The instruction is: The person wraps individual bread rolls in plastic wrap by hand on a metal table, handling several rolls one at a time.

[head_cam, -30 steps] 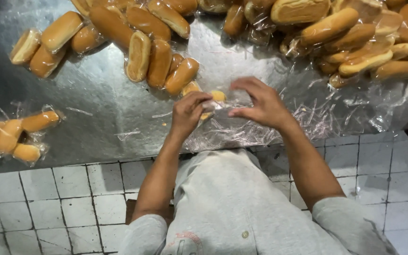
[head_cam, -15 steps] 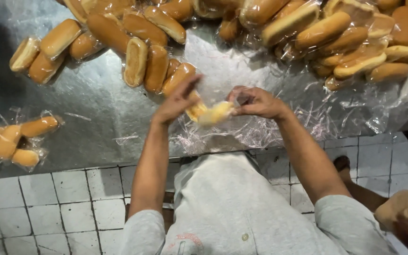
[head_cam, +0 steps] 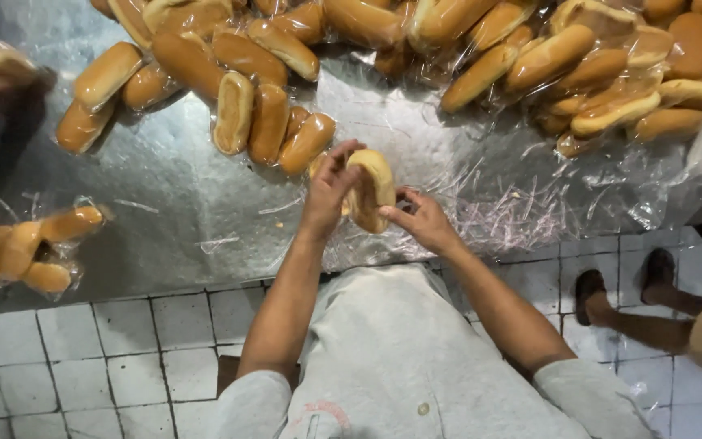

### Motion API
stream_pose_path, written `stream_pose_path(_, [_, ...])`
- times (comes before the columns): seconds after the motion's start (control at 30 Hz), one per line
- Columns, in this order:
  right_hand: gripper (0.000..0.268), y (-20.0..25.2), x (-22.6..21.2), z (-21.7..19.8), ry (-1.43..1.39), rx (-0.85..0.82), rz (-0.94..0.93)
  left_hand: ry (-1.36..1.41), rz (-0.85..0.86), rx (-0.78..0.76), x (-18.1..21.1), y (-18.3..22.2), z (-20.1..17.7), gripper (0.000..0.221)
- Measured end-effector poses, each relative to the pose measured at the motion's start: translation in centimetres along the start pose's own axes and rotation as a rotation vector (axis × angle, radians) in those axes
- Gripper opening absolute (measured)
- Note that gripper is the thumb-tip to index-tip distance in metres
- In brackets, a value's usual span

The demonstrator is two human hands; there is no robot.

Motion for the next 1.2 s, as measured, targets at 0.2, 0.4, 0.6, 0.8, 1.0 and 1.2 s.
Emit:
stream_pose_path(0.2, [0.031, 0.2, 0.6, 0.1, -0.009, -0.007, -0.028, -0.055, 0.003, 0.206, 1.5, -1.0, 0.9, 0.026])
stream_pose_path(0.4, [0.032, 1.3, -0.1, 2.0, -0.094, -0.027, 0.113, 0.037, -0.012, 0.396, 0.6, -0.2, 0.4, 0.015])
stream_pose_path(0.6, [0.019, 3.2, -8.5, -1.8, 0.483, 0.454, -0.681, -0.115, 0.04, 0.435, 3.3, 0.8, 0.6, 0.018])
stream_pose_path(0.8, [0.007, -0.2, -14.1, 2.0, 1.049, 0.563, -0.995, -0.388, 0.135, 0.288, 5.1, 1.9, 2.4, 0.019])
stream_pose_path(1.0, [0.005, -0.4, -13.8, 2.7, 1.135, 0.536, -1.111, -0.491, 0.222, 0.261, 5.6, 2.9, 2.4, 0.02])
stream_pose_path(1.2, [0.004, 0.1, -13.7, 3.6, 1.044, 0.472, -1.128, -0.502, 0.222, 0.266, 5.4, 3.3, 2.0, 0.022])
Point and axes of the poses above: each hand's wrist, its own y-axis away from the middle knuckle, its own z-axis out of the palm, x = y × z, the point moved 5 cm from there along -y, towards the middle knuckle, and after that the axes turned 4 degrees about z, right-handed, at the moved point
